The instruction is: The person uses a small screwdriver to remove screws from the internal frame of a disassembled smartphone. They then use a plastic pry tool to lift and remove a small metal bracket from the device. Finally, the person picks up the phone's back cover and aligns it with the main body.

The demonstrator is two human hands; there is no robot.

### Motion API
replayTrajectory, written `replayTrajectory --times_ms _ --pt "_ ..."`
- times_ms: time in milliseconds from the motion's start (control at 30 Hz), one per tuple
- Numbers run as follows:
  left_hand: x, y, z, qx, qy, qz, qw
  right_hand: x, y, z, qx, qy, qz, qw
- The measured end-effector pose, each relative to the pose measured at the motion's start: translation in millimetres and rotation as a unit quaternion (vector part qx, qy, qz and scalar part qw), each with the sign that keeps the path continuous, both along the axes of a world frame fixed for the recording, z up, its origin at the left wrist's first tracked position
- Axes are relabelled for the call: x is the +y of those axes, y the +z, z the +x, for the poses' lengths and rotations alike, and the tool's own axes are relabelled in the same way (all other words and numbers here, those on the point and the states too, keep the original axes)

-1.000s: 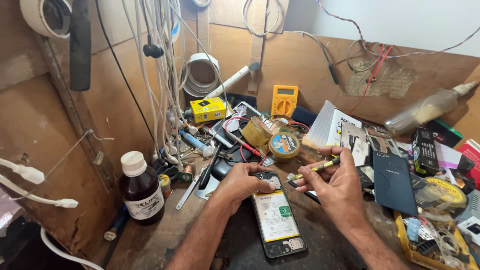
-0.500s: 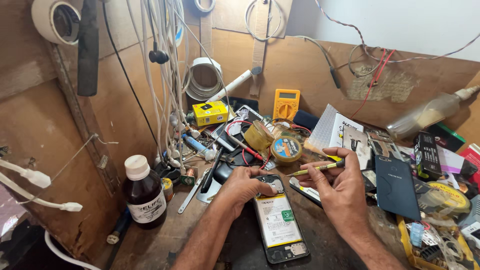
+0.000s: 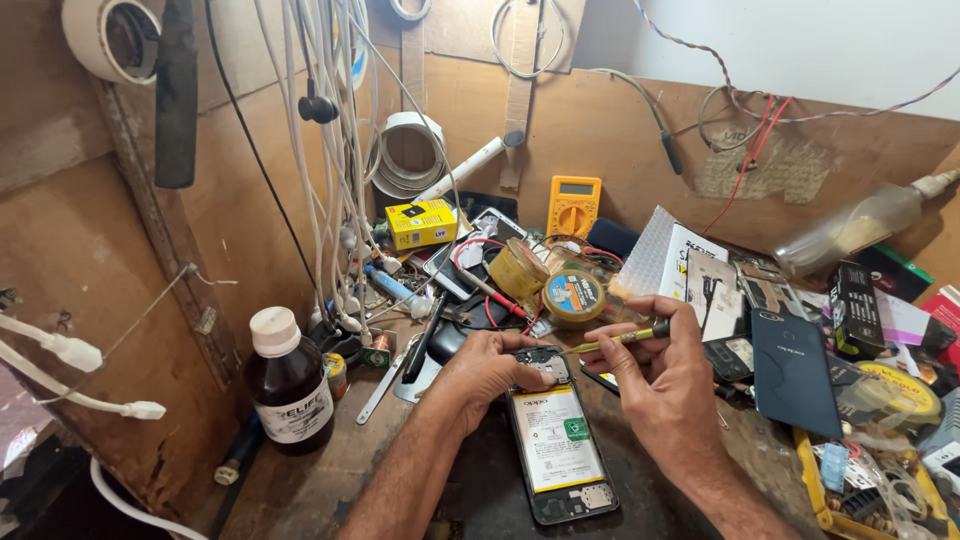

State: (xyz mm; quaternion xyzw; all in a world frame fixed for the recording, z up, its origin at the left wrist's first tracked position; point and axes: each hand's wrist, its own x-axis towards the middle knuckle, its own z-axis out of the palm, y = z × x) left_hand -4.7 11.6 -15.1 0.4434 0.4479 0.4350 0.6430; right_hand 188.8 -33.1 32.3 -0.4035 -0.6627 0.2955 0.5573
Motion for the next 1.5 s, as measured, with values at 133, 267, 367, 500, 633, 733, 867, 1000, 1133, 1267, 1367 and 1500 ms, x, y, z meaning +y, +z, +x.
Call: replayTrajectory --times_ms 133,267,367,500,633,733,867,1000,1133,1267,1367,1500 --pt "2.6 -4.3 -1.1 -0.017 -0.01 0.012 1.0 -2.4 2.2 -0.3 -0.007 -0.005 0.002 1.0" --pt "5.7 -7.4 -5.7 -0.047 -0.032 0.002 0.998 -5.8 2.7 1.6 0.0 -0.005 0.0 1.0" --pt "8.6 -7.3 -9.2 -0.109 -0.042 -0.057 0.991 -8.8 1.4 3.1 -0.001 -0.003 -0.005 1.0" --pt "8.2 -8.9 -7.9 -0.09 -0.018 -0.051 0.995 -12.1 -1.5 4.3 0.001 0.007 -0.001 1.0" --pt "10.6 -9.4 -7.5 -0.092 -0.027 -0.046 0.994 -12.7 -2.1 5.6 0.011 0.016 -0.008 1.0" --pt "12.1 -11.5 -11.0 -0.101 -0.052 -0.042 0.993 -12.7 -2.6 4.9 0.011 0.012 -0.012 1.0" --pt "15.2 -15.4 -11.2 -0.099 -0.06 -0.035 0.993 -14.2 -4.5 1.3 0.023 0.026 -0.013 0.999" --pt "16.4 -18.9 -9.1 -0.077 -0.054 -0.015 0.995 -15.5 -6.0 -3.2 0.033 0.052 -0.006 0.998" --pt "16.6 -19.2 -7.6 -0.065 -0.044 -0.01 0.997 -16.8 -7.0 -5.1 0.001 0.053 -0.017 0.998" --pt "16.2 -18.5 -7.0 -0.063 -0.048 -0.008 0.997 -15.3 -9.6 -8.5 0.006 0.05 -0.014 0.999" --pt "16.2 -18.1 -6.8 -0.051 -0.043 -0.008 0.998 -14.3 -10.7 -7.9 0.001 0.046 -0.009 0.999" --pt "15.4 -18.0 -6.8 -0.051 -0.041 -0.009 0.998 -13.8 -11.6 -6.7 -0.007 0.034 -0.017 0.999"
